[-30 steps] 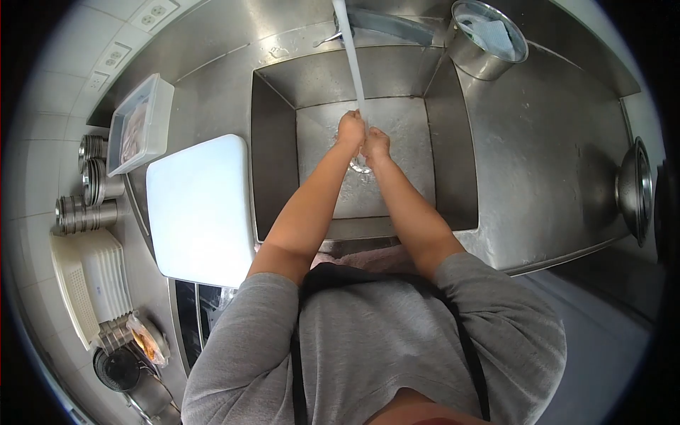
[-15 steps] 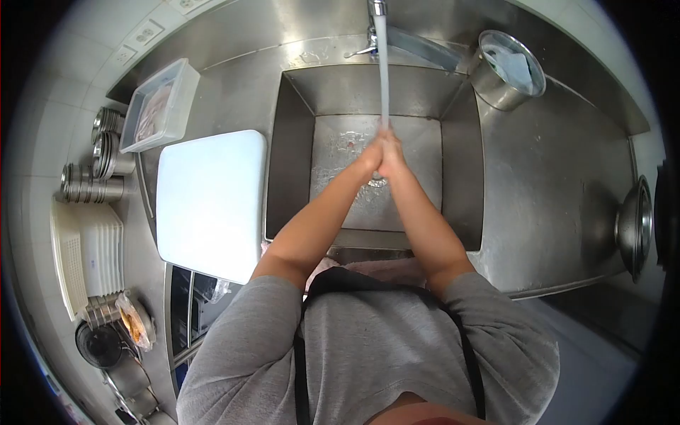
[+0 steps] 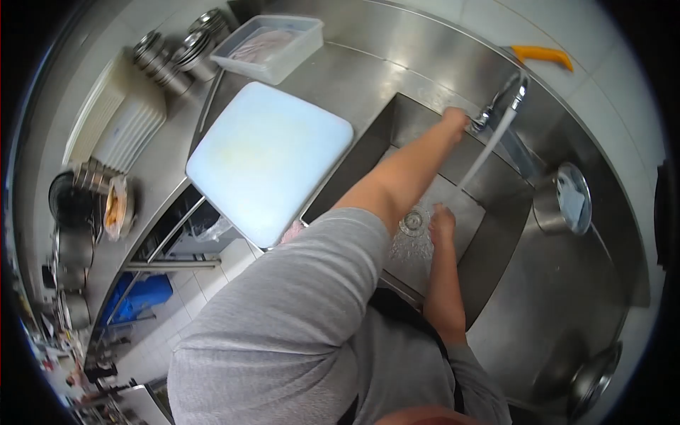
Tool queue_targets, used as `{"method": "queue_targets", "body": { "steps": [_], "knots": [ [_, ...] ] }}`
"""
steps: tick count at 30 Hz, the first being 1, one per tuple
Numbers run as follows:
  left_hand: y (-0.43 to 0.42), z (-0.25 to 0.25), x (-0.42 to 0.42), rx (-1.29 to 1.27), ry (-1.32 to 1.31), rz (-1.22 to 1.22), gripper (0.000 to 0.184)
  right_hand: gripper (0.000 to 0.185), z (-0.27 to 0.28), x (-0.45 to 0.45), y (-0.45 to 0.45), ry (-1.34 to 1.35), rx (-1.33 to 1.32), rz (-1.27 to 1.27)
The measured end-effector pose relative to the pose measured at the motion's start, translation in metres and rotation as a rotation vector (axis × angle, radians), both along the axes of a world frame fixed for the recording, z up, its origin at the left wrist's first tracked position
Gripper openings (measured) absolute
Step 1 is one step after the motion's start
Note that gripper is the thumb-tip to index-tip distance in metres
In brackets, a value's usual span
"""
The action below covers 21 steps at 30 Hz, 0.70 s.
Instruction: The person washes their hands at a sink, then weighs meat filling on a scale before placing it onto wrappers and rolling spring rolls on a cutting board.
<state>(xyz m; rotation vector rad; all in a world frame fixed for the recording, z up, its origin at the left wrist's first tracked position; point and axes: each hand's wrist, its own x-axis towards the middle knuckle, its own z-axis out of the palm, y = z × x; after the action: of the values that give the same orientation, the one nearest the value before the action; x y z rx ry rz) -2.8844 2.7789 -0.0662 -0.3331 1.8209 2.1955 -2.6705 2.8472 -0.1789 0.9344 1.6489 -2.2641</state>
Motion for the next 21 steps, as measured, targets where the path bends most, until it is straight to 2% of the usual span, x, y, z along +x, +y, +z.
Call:
{"method": "queue_targets", "body": {
  "steps": [2,4,6,8,10,12,13,15,16,17,18,19,21],
  "knots": [
    [0.02,0.018,0.004,0.001,0.134,-0.071,0.021,0.007,-0.001,0.001,0.001,0.052,0.081,0.016],
    [0.047,-0.008,-0.008,-0.113,0.346,-0.036,0.026,0.005,-0.009,-0.002,0.009,0.103,0.16,0.011],
    [0.043,-0.024,-0.017,-0.15,0.433,-0.07,0.031,0.006,-0.018,-0.009,0.019,0.29,0.127,0.161],
    [0.037,-0.027,-0.009,-0.312,0.596,-0.167,0.03,0.007,0.0,-0.009,0.015,0.307,0.12,0.184],
    [0.006,0.016,0.031,-0.643,0.399,-0.518,0.05,0.008,0.008,-0.001,0.018,0.29,0.136,0.258],
    [-0.01,-0.023,0.037,-0.86,0.703,-0.549,0.056,0.01,0.009,-0.001,0.038,0.25,0.287,0.36],
    [-0.028,-0.015,0.052,-0.878,0.655,-0.57,0.058,0.012,0.013,0.001,0.048,0.222,0.413,0.403],
    [-0.081,0.015,0.089,-0.912,0.58,-0.531,0.061,0.016,0.016,0.003,0.06,0.138,0.514,0.286],
    [-0.11,0.03,0.107,-0.917,0.637,-0.528,0.058,0.026,-0.012,-0.01,0.079,0.149,0.517,0.163],
    [-0.143,0.04,0.124,-0.929,0.696,-0.526,0.055,0.031,-0.007,-0.011,0.08,0.242,0.69,0.085],
    [-0.179,0.044,0.141,-0.898,0.766,-0.476,0.051,0.031,-0.001,-0.009,0.089,0.408,0.703,0.144],
    [-0.218,0.047,0.163,-0.866,0.838,-0.428,0.047,0.029,0.009,-0.01,0.095,0.43,0.844,0.184],
    [-0.304,0.082,0.245,-0.827,0.814,-0.331,0.041,0.025,0.033,-0.015,0.097,0.418,1.086,0.269]
  ]
}}
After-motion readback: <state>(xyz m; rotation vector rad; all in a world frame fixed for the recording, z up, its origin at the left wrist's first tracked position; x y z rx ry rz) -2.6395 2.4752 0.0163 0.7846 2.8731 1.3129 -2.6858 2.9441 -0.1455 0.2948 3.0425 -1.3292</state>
